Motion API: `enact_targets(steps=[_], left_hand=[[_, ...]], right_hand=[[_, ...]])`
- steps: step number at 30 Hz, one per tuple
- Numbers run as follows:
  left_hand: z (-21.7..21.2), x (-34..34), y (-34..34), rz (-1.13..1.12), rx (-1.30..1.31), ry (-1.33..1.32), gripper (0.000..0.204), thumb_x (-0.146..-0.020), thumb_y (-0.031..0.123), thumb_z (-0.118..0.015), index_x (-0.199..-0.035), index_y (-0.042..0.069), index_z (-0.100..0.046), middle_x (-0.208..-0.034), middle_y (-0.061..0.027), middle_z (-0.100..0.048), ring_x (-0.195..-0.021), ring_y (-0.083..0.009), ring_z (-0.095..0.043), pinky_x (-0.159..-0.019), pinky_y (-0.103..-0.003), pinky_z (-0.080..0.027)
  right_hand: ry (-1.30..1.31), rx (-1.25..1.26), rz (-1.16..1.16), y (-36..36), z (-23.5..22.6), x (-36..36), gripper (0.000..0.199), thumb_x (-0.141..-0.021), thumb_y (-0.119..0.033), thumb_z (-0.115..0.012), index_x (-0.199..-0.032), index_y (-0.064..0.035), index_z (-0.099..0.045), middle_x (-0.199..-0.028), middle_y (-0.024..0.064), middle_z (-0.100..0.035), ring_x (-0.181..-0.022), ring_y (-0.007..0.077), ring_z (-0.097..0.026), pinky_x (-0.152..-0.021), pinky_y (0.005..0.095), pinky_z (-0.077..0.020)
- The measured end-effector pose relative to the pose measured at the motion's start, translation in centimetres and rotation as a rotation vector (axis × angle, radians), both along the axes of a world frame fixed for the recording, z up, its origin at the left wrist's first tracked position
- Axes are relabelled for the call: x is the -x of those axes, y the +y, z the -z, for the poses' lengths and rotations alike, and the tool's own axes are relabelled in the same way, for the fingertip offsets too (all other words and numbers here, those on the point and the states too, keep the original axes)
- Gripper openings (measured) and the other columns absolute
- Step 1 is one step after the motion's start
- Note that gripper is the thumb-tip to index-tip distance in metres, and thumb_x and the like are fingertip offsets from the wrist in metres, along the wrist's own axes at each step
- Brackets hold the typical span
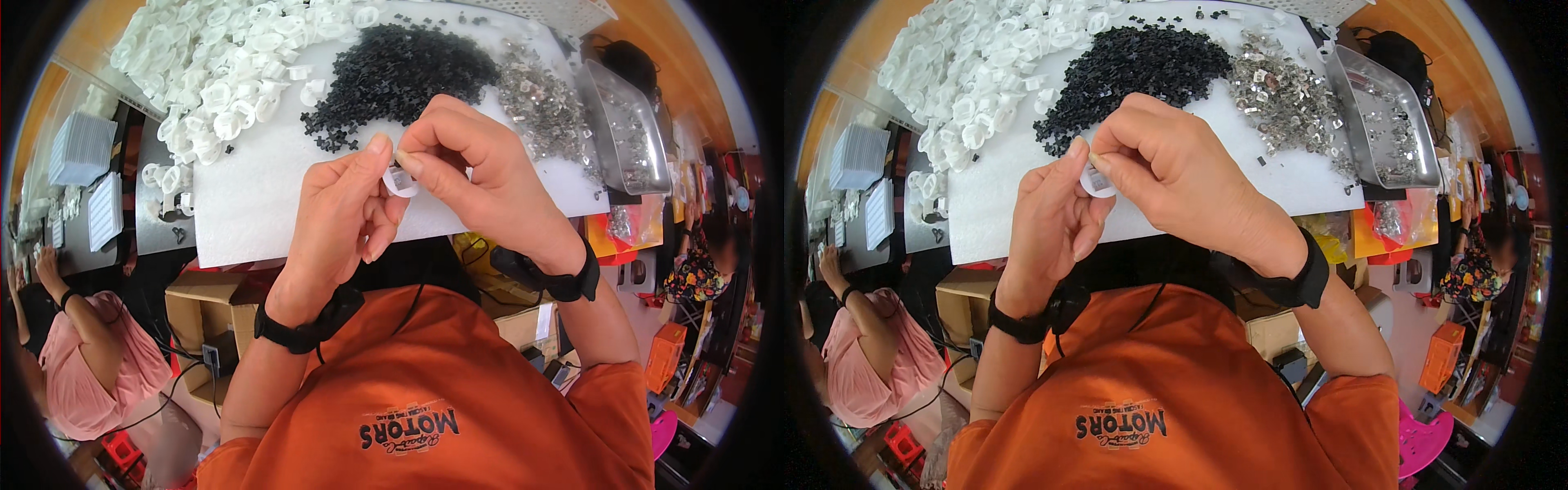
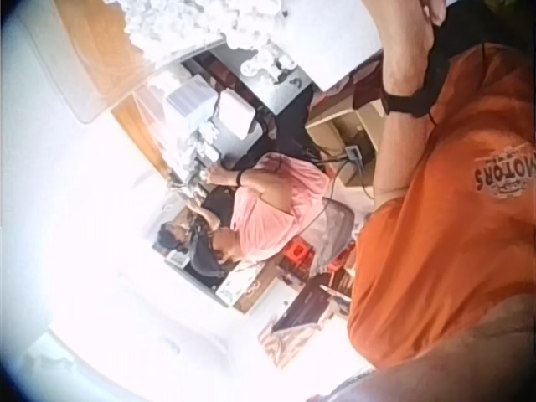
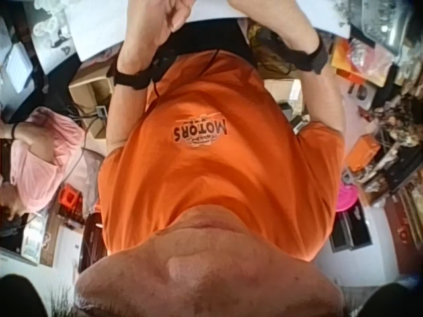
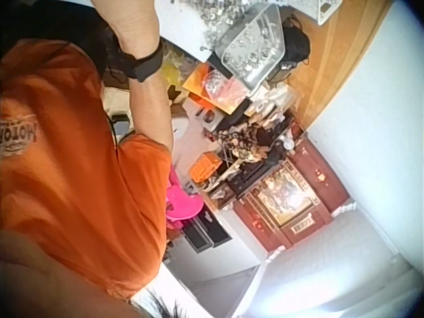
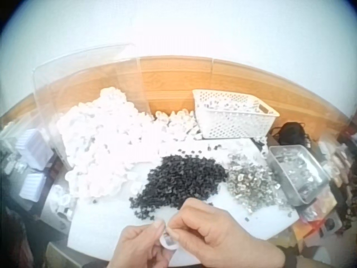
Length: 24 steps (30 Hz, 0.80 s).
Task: Manually assembling small plastic caps with black components and metal rings.
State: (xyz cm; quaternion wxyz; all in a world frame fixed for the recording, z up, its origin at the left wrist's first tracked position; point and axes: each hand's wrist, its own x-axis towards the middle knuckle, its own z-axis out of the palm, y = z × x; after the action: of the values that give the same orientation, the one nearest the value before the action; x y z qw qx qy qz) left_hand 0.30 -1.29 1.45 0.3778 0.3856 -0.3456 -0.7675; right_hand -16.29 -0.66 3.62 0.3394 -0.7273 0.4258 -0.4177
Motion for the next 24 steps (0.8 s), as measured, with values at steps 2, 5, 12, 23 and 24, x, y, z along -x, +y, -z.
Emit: enact_targets(steps=[2, 5, 12, 23, 24], left_hand=[[0.0, 0.0, -0.1, -0.002, -0.005, 0.0, 0.047, -0.095, 0.039, -0.05, -0.068, 0.002, -0.056, -0.055, -0.006, -0.052, -0.033, -0.0087, -0.043, -0.028, -0.02, -0.025], [0.2, -0.1, -0.1, -0.001, -0.005, -0.015, 0.048, -0.095, 0.041, -0.05, -0.068, 0.001, -0.056, -0.055, -0.0067, -0.052, -0.033, -0.0086, -0.044, -0.027, -0.02, -0.025], [0.4, 0.0, -0.1, -0.004, -0.003, -0.001, 0.049, -0.095, 0.042, -0.049, -0.07, 0.001, -0.056, -0.054, -0.0059, -0.051, -0.034, -0.0084, -0.043, -0.028, -0.02, -0.025], [0.6, 0.2, 0.3, -0.022, 0.099, -0.065, 0.051, -0.096, 0.044, -0.046, -0.069, 0.002, -0.056, -0.053, -0.0036, -0.049, -0.035, -0.0067, -0.039, -0.031, -0.021, -0.024], [0.6, 0.2, 0.3, -0.022, 0.103, -0.078, 0.051, -0.096, 0.044, -0.045, -0.069, 0.002, -0.056, -0.053, -0.0036, -0.049, -0.035, -0.0065, -0.039, -0.031, -0.02, -0.025]], right_hand=[[0.067, 0.094, 0.009, -0.1, 0.3, 0.0, 0.006, -0.082, -0.002, -0.058, -0.079, -0.0029, -0.053, -0.071, 0.0065, -0.046, -0.062, 0.0213, -0.05, -0.054, 0.0303, -0.0395], [0.127, 0.231, 0.002, -0.3, 0.8, 0.0, 0.005, -0.082, 0.001, -0.06, -0.084, -0.0008, -0.056, -0.076, 0.0048, -0.047, -0.063, 0.0147, -0.044, -0.055, 0.025, -0.0352], [0.168, 0.325, -0.009, -0.4, 0.9, 0.0, 0.006, -0.082, -0.001, -0.061, -0.083, -0.0011, -0.055, -0.075, 0.0059, -0.048, -0.065, 0.0173, -0.047, -0.057, 0.0259, -0.0376], [-0.243, -0.373, -0.207, -1.3, 1.1, 0.9, 0.015, -0.089, -0.017, -0.063, -0.09, -0.0058, -0.053, -0.074, -0.0048, -0.047, -0.064, 0.0018, -0.042, -0.055, 0.0175, -0.0365], [-0.253, -0.521, -0.21, -1.3, 0.4, 1.1, 0.016, -0.089, -0.02, -0.063, -0.09, -0.0062, -0.054, -0.074, -0.005, -0.047, -0.062, 0.0008, -0.04, -0.051, 0.0166, -0.0334]])
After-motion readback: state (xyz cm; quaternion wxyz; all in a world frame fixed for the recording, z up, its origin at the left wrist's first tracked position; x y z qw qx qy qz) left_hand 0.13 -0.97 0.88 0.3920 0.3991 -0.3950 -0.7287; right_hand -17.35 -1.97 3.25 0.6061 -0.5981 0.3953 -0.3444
